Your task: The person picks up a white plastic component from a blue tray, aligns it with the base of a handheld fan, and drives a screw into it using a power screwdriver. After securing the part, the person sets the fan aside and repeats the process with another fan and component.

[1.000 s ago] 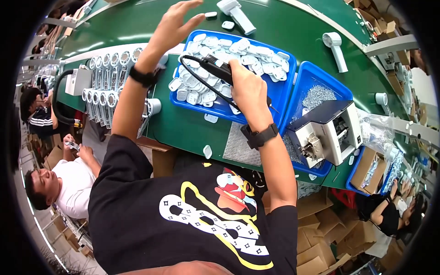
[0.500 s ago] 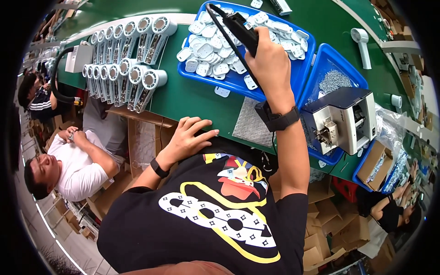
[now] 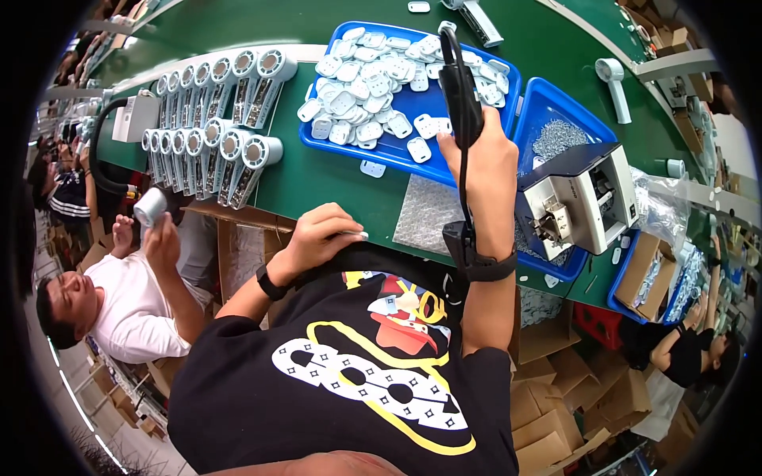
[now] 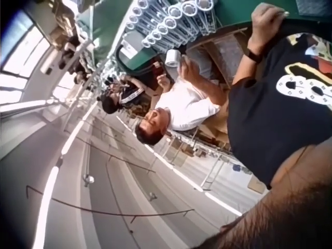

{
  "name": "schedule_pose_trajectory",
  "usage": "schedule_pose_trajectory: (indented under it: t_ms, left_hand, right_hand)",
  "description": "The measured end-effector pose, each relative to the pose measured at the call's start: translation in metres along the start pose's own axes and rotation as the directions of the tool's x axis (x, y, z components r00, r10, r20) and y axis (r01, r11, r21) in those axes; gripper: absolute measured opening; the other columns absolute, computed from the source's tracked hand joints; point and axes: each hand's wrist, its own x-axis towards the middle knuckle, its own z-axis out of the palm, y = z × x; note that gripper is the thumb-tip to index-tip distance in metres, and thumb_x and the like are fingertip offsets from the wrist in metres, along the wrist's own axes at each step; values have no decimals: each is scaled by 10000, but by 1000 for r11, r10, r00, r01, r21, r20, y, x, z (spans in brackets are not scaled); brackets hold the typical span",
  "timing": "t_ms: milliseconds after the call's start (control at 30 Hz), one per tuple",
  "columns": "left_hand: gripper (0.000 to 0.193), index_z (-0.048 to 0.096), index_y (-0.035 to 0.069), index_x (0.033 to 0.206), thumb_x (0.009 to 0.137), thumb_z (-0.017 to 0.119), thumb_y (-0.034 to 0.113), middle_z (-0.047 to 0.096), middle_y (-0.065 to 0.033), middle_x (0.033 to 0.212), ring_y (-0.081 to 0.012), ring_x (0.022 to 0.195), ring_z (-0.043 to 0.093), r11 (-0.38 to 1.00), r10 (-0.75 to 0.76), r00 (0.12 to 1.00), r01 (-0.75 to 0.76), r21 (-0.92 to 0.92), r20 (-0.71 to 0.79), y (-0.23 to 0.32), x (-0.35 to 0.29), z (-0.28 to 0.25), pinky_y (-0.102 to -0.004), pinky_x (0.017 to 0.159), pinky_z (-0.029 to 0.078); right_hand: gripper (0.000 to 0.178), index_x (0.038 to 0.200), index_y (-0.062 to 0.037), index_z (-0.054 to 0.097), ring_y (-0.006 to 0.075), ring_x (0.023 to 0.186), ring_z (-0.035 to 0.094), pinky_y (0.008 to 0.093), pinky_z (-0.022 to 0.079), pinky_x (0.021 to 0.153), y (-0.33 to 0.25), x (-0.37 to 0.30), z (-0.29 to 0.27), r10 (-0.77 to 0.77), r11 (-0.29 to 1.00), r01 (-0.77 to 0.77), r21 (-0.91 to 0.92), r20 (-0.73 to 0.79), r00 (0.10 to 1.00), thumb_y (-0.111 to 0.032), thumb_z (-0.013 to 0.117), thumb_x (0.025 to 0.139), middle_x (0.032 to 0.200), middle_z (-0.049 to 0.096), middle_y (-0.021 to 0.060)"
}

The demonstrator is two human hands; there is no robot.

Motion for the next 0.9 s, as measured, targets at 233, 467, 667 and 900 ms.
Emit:
schedule_pose_trajectory:
  t_ms: [233,467,667,900]
  left_hand:
    - [159,710,0,927,824,796,85,674,-87,792,-190,627,608,964,-260,905,265,-31,-336,7,104,10,-282,586,490]
    - [198,698,49,974,833,783,161,628,-89,784,-256,660,618,933,-121,933,224,281,-340,2,134,16,-358,589,479]
    - [213,691,56,960,801,804,141,622,-69,816,-221,686,609,830,-104,987,155,535,-125,1,66,19,-346,587,456]
    - [149,709,44,920,796,785,78,634,-56,810,-238,670,608,774,50,997,-2,634,-57,-10,56,13,-346,575,454]
  right_hand:
    - [354,1029,-29,543,126,550,611,281,483,490,0,-32,-14,250,942,-259,213,71,966,-181,799,837,754,660,65]
    - [373,1101,-27,513,102,558,582,242,479,501,22,-67,-15,259,799,-296,524,145,955,-81,776,843,821,650,57]
    - [360,1106,-24,528,85,605,589,232,482,530,29,-89,-8,249,790,-308,530,181,951,-84,774,850,801,649,38]
    - [332,1080,-28,547,76,651,606,236,484,573,39,-102,-3,220,832,-300,466,218,951,-102,777,851,790,660,25]
